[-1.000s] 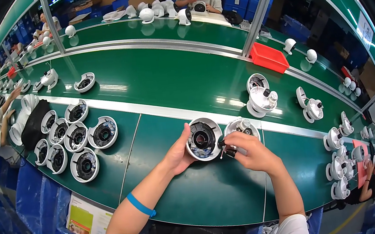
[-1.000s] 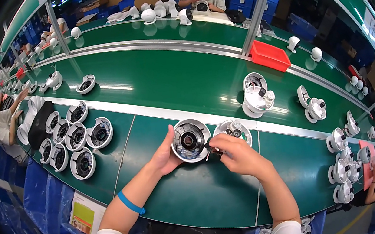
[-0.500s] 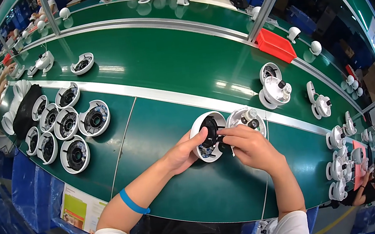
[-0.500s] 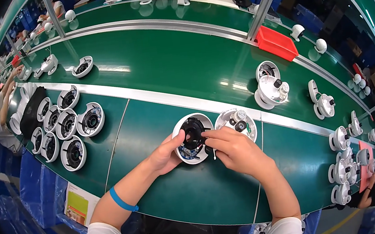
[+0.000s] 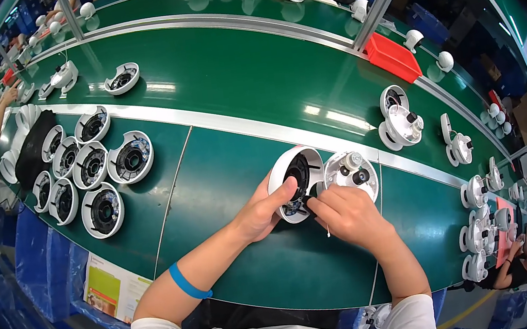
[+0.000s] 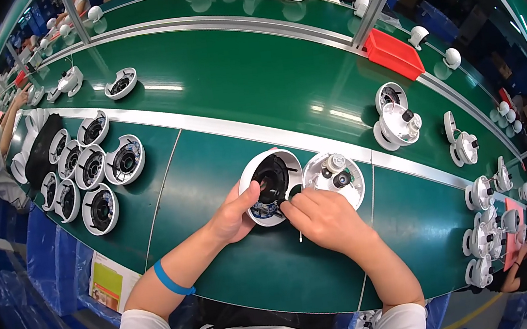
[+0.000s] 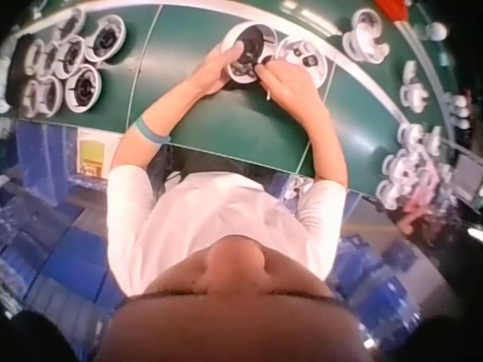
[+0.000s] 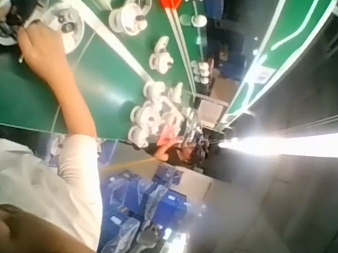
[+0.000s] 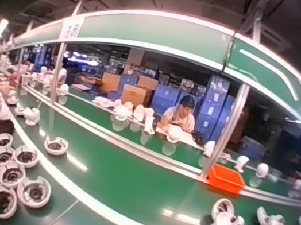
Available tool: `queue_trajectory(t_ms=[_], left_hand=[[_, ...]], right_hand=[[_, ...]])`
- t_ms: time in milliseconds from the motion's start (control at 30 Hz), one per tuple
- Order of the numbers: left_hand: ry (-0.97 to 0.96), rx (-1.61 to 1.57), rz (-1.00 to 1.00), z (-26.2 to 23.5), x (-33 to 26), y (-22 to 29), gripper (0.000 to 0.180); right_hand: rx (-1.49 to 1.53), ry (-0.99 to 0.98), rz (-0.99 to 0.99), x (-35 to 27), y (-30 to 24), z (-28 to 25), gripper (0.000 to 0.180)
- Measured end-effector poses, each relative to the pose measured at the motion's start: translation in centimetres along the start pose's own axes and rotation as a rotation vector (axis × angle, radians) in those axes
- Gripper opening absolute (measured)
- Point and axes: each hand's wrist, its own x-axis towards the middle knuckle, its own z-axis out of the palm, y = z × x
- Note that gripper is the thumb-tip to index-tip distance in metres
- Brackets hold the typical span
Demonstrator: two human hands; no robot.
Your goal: Assemble components of a white circular surveillance camera on a factory assembly line, including plugging in wires and securing parts with a screwdriver.
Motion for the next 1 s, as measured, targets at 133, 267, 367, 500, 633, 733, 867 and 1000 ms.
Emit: queue_trajectory(t_ms=[133, 267, 367, 500, 633, 733, 867, 1000], left_hand=[[-0.065, 0.005, 0.083, 0.0, 0.1, 0.0, 0.084], [-0.089, 0.057, 0.135, 0.1, 0.2, 0.0, 0.088], [-0.106, 0.085, 0.154, -0.2, 0.2, -0.1, 0.091], [-0.118, 0.136, 0.189, -0.3, 0.3, -0.2, 0.095], [-0.097, 0.28, 0.225, 0.8, 0.1, 0.4, 0.114], [-0.104, 0.368, 0.256, 0.9, -0.1, 0.2, 0.114], [-0.121, 0.539, 0.289, 0.5, -0.1, -0.3, 0.113], [-0.133, 0.615, 0.347, 1.0, 0.1, -0.4, 0.109]], right_hand=[[-0.037, 0.026, -0.018, -0.3, 0.2, 0.5, 0.027], [-0.006, 0.039, -0.001, -0.2, 0.3, 0.7, 0.033], [-0.007, 0.019, 0.014, -0.2, 0.3, 0.8, 0.035], [-0.023, 0.032, -0.003, -0.2, 0.3, 1.0, 0.032], [-0.122, 0.005, -0.016, -0.3, 0.2, 0.9, 0.024], [-0.125, -0.004, -0.021, 0.0, 0.1, 0.6, 0.021], [-0.108, -0.015, -0.006, 0.0, 0.0, 0.6, 0.018], [-0.079, 0.027, 0.021, -0.5, 0.6, 1.0, 0.017]])
